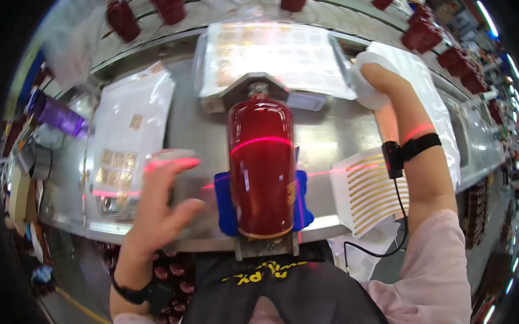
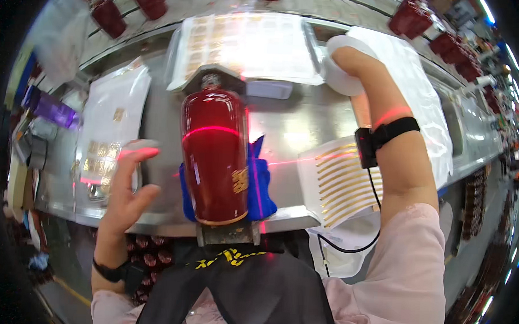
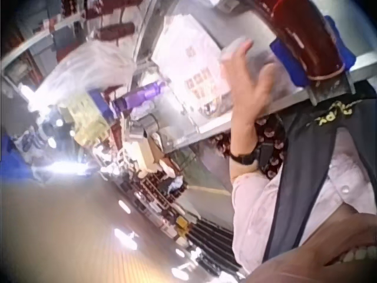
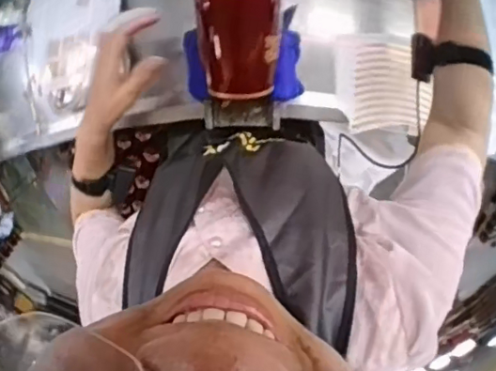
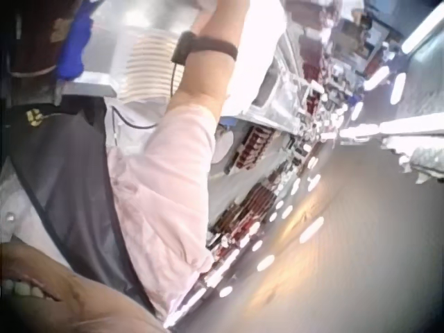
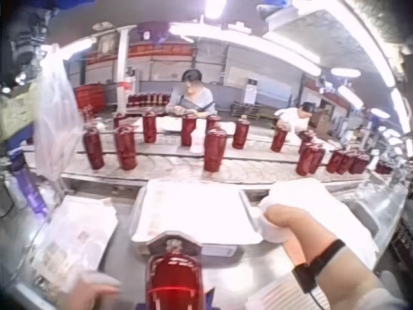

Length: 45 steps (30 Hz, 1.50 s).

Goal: Manually applying decorative labels and neck seals to red ceramic liquor bottles at an assembly line bench.

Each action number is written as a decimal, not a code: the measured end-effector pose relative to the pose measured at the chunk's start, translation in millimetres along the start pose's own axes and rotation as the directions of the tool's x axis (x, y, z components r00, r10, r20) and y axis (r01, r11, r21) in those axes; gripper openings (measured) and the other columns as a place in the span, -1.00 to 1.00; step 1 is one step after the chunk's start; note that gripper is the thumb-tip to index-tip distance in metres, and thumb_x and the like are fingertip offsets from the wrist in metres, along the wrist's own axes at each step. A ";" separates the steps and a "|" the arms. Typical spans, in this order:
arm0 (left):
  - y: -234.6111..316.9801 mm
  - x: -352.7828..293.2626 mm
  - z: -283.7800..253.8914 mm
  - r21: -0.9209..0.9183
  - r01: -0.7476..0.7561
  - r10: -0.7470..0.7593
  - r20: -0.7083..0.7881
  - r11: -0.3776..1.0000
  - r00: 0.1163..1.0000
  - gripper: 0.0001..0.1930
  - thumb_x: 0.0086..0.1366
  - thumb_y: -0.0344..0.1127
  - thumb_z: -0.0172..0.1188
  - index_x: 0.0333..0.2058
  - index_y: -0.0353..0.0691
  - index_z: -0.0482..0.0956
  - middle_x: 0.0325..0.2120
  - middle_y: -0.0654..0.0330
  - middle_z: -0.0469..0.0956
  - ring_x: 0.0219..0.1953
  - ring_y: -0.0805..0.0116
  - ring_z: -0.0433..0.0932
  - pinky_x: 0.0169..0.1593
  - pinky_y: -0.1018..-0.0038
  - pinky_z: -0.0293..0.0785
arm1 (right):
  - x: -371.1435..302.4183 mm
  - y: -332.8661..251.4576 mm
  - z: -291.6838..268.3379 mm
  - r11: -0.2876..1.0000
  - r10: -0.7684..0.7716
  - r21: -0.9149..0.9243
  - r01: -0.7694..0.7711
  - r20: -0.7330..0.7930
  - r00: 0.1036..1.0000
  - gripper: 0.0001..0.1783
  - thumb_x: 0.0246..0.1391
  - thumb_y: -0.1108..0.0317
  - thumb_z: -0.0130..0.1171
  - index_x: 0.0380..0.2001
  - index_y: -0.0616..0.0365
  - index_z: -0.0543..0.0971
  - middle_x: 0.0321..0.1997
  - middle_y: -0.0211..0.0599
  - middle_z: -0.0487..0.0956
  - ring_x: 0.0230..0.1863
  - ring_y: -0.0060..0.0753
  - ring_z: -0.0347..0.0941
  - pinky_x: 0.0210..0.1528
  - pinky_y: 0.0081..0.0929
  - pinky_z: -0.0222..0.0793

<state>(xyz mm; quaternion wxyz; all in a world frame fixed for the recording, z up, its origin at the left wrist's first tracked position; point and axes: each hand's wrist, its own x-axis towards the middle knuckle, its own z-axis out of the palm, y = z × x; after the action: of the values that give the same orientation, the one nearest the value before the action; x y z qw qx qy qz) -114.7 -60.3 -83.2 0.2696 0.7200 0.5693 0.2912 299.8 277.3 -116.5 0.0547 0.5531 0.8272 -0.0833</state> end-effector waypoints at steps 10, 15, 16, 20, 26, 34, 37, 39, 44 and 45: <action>18.2 -13.5 87.0 0.137 -0.220 0.233 -0.082 0.966 0.969 0.12 -0.03 0.07 0.38 0.31 -0.46 -0.05 0.14 -0.19 0.27 0.17 -0.13 0.24 0.26 0.04 -0.04 | -57.8 -28.1 -45.0 0.983 -0.182 -0.034 0.181 -0.302 0.936 -0.87 -0.03 0.45 0.18 -0.37 0.26 0.60 -0.18 -0.09 0.55 -0.14 -0.02 0.49 0.14 -0.23 0.26; 18.4 -16.7 95.7 0.288 -0.194 0.259 -0.208 0.938 0.943 0.11 -0.03 0.12 0.37 0.29 -0.49 0.00 0.05 -0.15 0.37 0.06 -0.14 0.32 0.23 -0.06 -0.04 | -140.7 -123.3 -81.5 0.815 -0.344 0.250 0.523 -0.518 0.783 -0.86 0.01 0.40 0.25 -0.39 0.25 0.55 -0.22 -0.24 0.50 -0.18 -0.21 0.44 0.01 -0.36 0.31; 19.9 -15.2 95.8 0.283 -0.186 0.250 -0.207 0.941 0.946 0.11 -0.03 0.12 0.37 0.29 -0.49 0.00 0.05 -0.15 0.37 0.06 -0.14 0.32 0.23 -0.06 -0.04 | -152.2 -139.0 -84.3 0.724 -0.413 0.300 0.622 -0.534 0.738 -0.84 0.02 0.39 0.26 -0.39 0.25 0.55 -0.22 -0.28 0.48 -0.18 -0.26 0.43 -0.02 -0.38 0.32; 30.9 -15.0 91.8 0.321 -0.202 0.286 -0.242 0.925 0.927 0.13 -0.03 0.17 0.37 0.30 -0.49 0.01 0.06 -0.11 0.39 0.06 -0.11 0.34 0.23 -0.07 -0.02 | -178.3 -197.7 -77.1 0.539 -0.559 0.404 0.739 -0.485 0.673 -0.84 0.04 0.38 0.26 -0.37 0.24 0.54 -0.24 -0.26 0.46 -0.19 -0.33 0.44 -0.15 -0.43 0.36; 31.3 -5.8 87.6 0.096 -0.220 0.233 -0.168 0.971 0.958 0.09 0.07 0.16 0.32 0.31 -0.51 -0.05 0.21 -0.20 0.22 0.22 -0.04 0.25 0.33 0.05 -0.07 | -153.6 -205.7 -27.7 0.561 -0.514 0.357 0.747 -0.557 0.653 -0.79 -0.01 0.34 0.31 -0.43 0.21 0.51 -0.20 -0.20 0.40 -0.21 -0.21 0.40 -0.17 -0.37 0.36; 44.6 58.1 83.3 -0.712 -0.049 -0.146 -0.211 0.701 0.966 -0.07 0.23 -0.09 0.27 0.29 -0.59 -0.10 0.20 -0.17 0.21 0.25 0.20 0.24 0.27 0.37 0.19 | -151.7 -217.2 -25.6 0.535 -0.451 0.404 0.742 -0.605 0.656 -0.80 0.00 0.36 0.30 -0.40 0.22 0.49 -0.18 -0.16 0.40 -0.17 -0.15 0.41 -0.17 -0.36 0.38; 43.6 53.7 89.5 -0.785 -0.075 -0.152 -0.211 0.615 0.966 -0.09 0.25 -0.12 0.25 0.30 -0.58 -0.11 0.19 -0.13 0.23 0.22 0.22 0.28 0.25 0.38 0.22 | -154.0 -212.2 -12.2 0.558 -0.224 0.480 0.677 -0.698 0.680 -0.87 0.01 0.48 0.25 -0.34 0.20 0.52 -0.12 -0.15 0.42 -0.12 -0.14 0.43 -0.13 -0.35 0.40; 40.5 49.5 90.6 -0.854 -0.084 -0.203 -0.216 0.514 0.955 -0.12 0.27 -0.15 0.22 0.30 -0.57 -0.11 0.19 -0.10 0.24 0.20 0.24 0.31 0.24 0.40 0.24 | -175.6 -220.2 -6.5 0.557 -0.189 0.511 0.655 -0.690 0.699 -0.86 0.00 0.51 0.24 -0.31 0.18 0.54 -0.11 -0.15 0.42 -0.10 -0.13 0.43 -0.13 -0.35 0.40; 37.7 58.1 87.3 -0.847 -0.066 -0.163 -0.176 0.527 0.971 -0.15 0.30 -0.16 0.20 0.30 -0.56 -0.11 0.19 -0.07 0.24 0.19 0.28 0.30 0.24 0.42 0.24 | -193.2 -223.5 18.8 0.632 -0.211 0.427 0.646 -0.707 0.675 -0.63 -0.04 0.52 0.28 -0.08 0.12 0.60 0.02 -0.07 0.40 0.02 -0.06 0.36 0.05 -0.30 0.34; 37.2 58.3 87.1 -0.811 -0.062 -0.153 -0.184 0.582 0.971 -0.15 0.30 -0.16 0.20 0.30 -0.56 -0.10 0.19 -0.07 0.24 0.19 0.29 0.30 0.24 0.42 0.23 | -194.0 -224.5 22.1 0.632 -0.210 0.428 0.646 -0.708 0.674 -0.63 -0.04 0.52 0.28 -0.08 0.12 0.60 0.02 -0.07 0.40 0.02 -0.06 0.36 0.05 -0.30 0.34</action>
<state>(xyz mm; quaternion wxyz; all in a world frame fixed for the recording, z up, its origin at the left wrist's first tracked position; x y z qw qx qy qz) -16.1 -16.0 -109.5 0.5067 0.4627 0.4192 0.5945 166.5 13.2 -85.3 -0.4269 0.3046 0.8284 -0.1969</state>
